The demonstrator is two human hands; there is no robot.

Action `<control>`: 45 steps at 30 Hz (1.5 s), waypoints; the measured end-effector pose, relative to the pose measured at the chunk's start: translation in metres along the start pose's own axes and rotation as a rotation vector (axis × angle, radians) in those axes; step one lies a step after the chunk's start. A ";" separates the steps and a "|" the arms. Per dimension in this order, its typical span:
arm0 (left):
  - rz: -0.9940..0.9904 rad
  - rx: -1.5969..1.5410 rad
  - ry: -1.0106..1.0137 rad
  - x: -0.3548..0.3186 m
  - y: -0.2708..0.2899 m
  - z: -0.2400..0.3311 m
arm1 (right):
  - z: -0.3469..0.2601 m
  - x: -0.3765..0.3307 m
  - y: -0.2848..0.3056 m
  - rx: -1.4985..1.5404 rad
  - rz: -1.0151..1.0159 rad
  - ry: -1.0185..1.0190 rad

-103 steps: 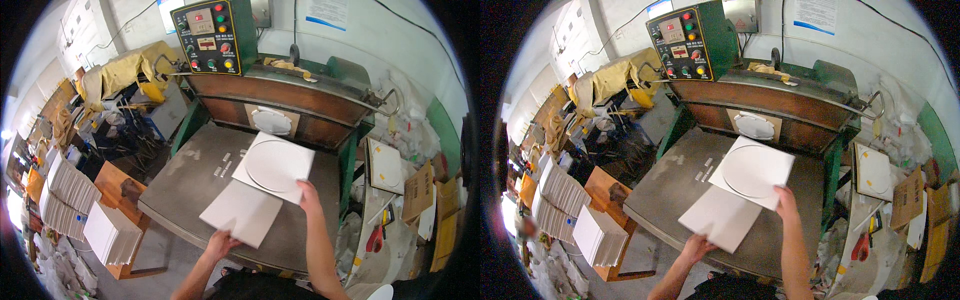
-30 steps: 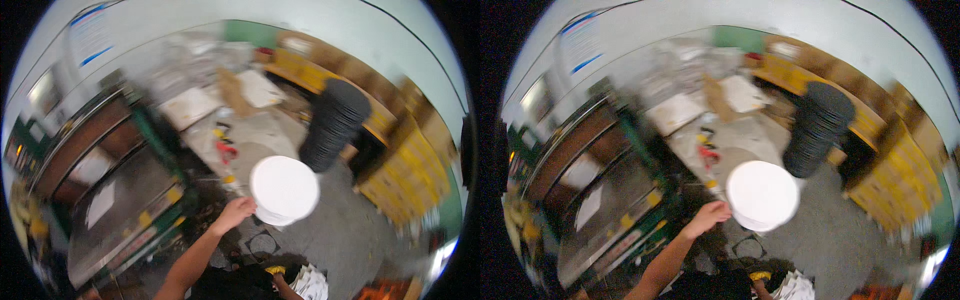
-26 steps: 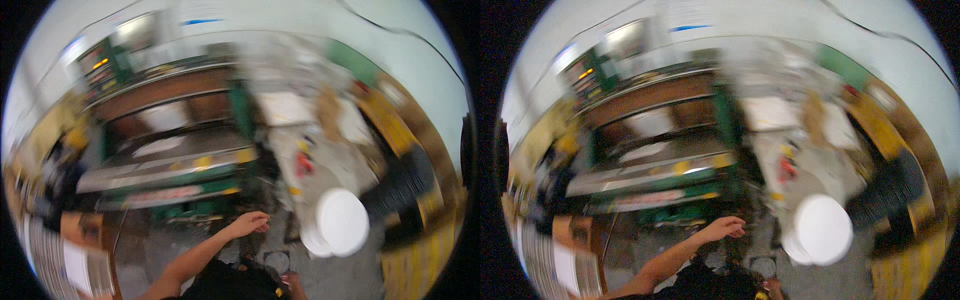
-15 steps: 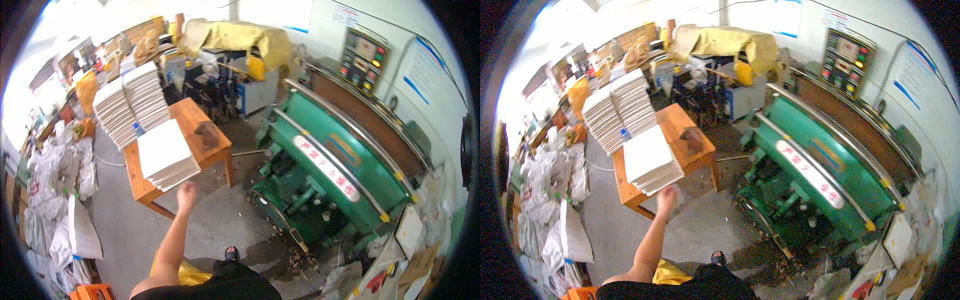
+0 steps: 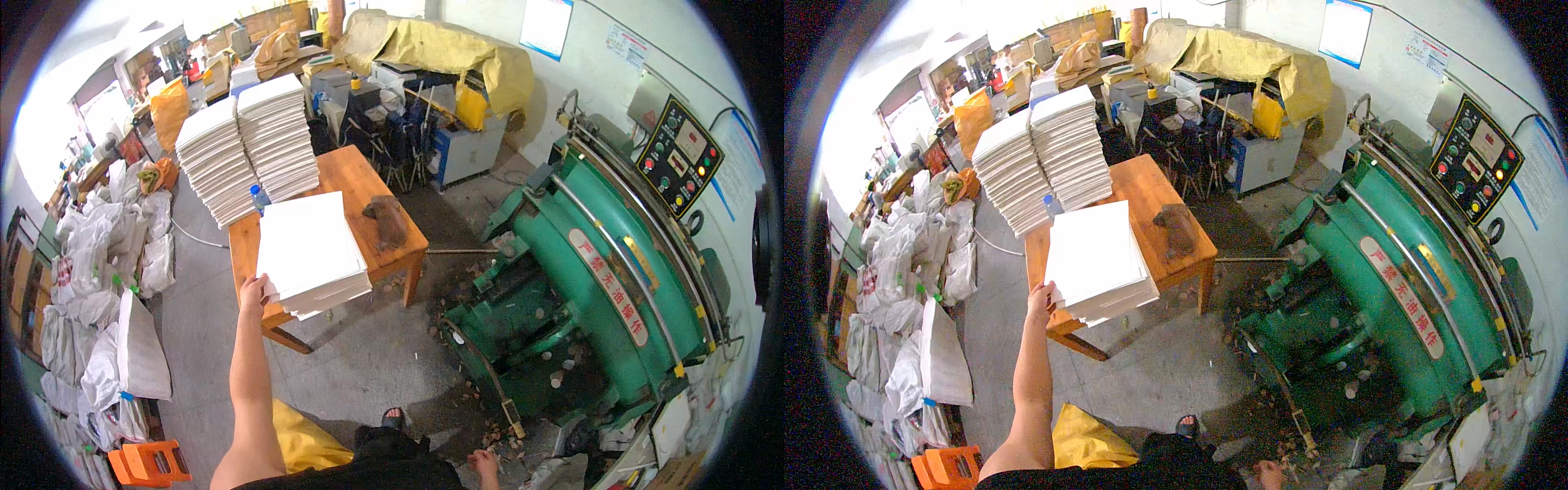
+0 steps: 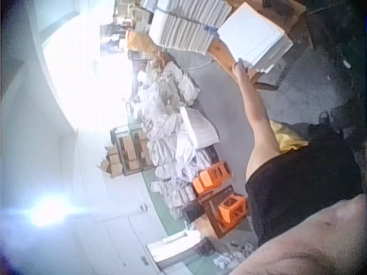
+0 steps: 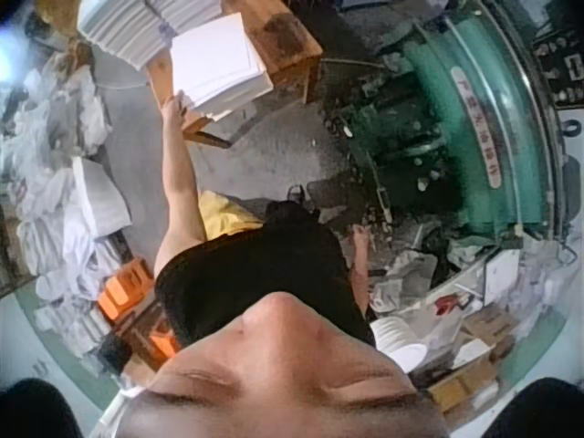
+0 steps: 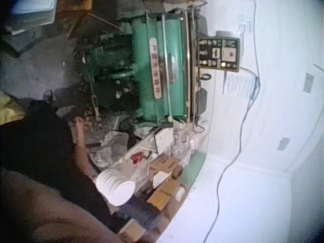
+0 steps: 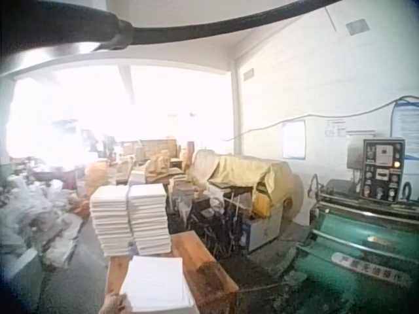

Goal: The person places square paper sheets into a die-cutting machine one at a time, removes the resulting circular cutouts, and stacks them on a nearby table.

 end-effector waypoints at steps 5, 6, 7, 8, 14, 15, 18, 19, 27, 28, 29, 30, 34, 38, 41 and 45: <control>0.013 -0.002 -0.020 0.005 0.034 -0.016 | 0.076 0.027 0.011 -0.187 0.006 -0.195; -0.127 -0.066 -0.097 -0.007 0.037 -0.023 | 0.088 0.028 0.014 -0.199 -0.014 -0.211; -0.278 -0.126 -0.180 -0.023 0.035 -0.029 | 0.097 0.030 0.014 -0.199 -0.033 -0.225; -0.342 -0.121 -0.083 -0.053 0.017 -0.042 | 0.111 0.027 0.018 -0.187 -0.034 -0.241; -0.259 -0.371 -0.029 -0.118 0.058 -0.027 | 0.154 0.038 0.017 -0.180 -0.167 -0.258; -0.240 -0.266 -0.160 -0.100 0.070 -0.015 | 0.162 0.047 0.018 -0.162 -0.231 -0.249; -0.341 -0.118 -0.258 -0.120 -0.039 0.065 | 0.167 0.060 0.017 0.061 -0.327 -0.103; -0.370 -0.058 -0.324 -0.127 -0.056 0.087 | 0.126 0.042 0.004 -0.041 -0.231 -0.101; -0.808 -0.207 -0.288 -0.223 -0.286 0.117 | -0.131 -0.134 -0.015 -0.343 0.072 0.366; -0.809 -0.126 -0.275 -0.243 -0.310 0.114 | -0.144 -0.153 -0.015 -0.291 0.049 0.414; -0.909 -0.131 -0.240 -0.258 -0.336 0.107 | -0.161 -0.174 -0.012 -0.245 0.024 0.468; -0.999 -0.133 -0.203 -0.271 -0.358 0.098 | -0.181 -0.201 -0.007 -0.169 0.006 0.496; -1.218 -0.150 0.041 -0.329 -0.424 0.036 | -0.251 -0.278 0.046 0.332 -0.106 0.776; -1.298 -0.115 0.275 -0.398 -0.430 -0.039 | -0.310 -0.288 0.160 0.752 0.165 1.012; -1.315 -0.101 0.497 -0.417 -0.403 -0.119 | -0.330 -0.193 0.235 0.849 0.223 0.945; -1.142 0.014 0.568 -0.440 -0.359 -0.158 | -0.356 -0.048 0.265 0.744 0.322 0.513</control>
Point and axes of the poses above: each hand's wrist, its own x-axis towards the middle knuckle, its own y-axis out of the back of the hand, z = x × y, the point moved 10 cm from there along x, towards the middle knuckle, and after that the axes turned 7 degrees about -z, right-handed, at the moved point
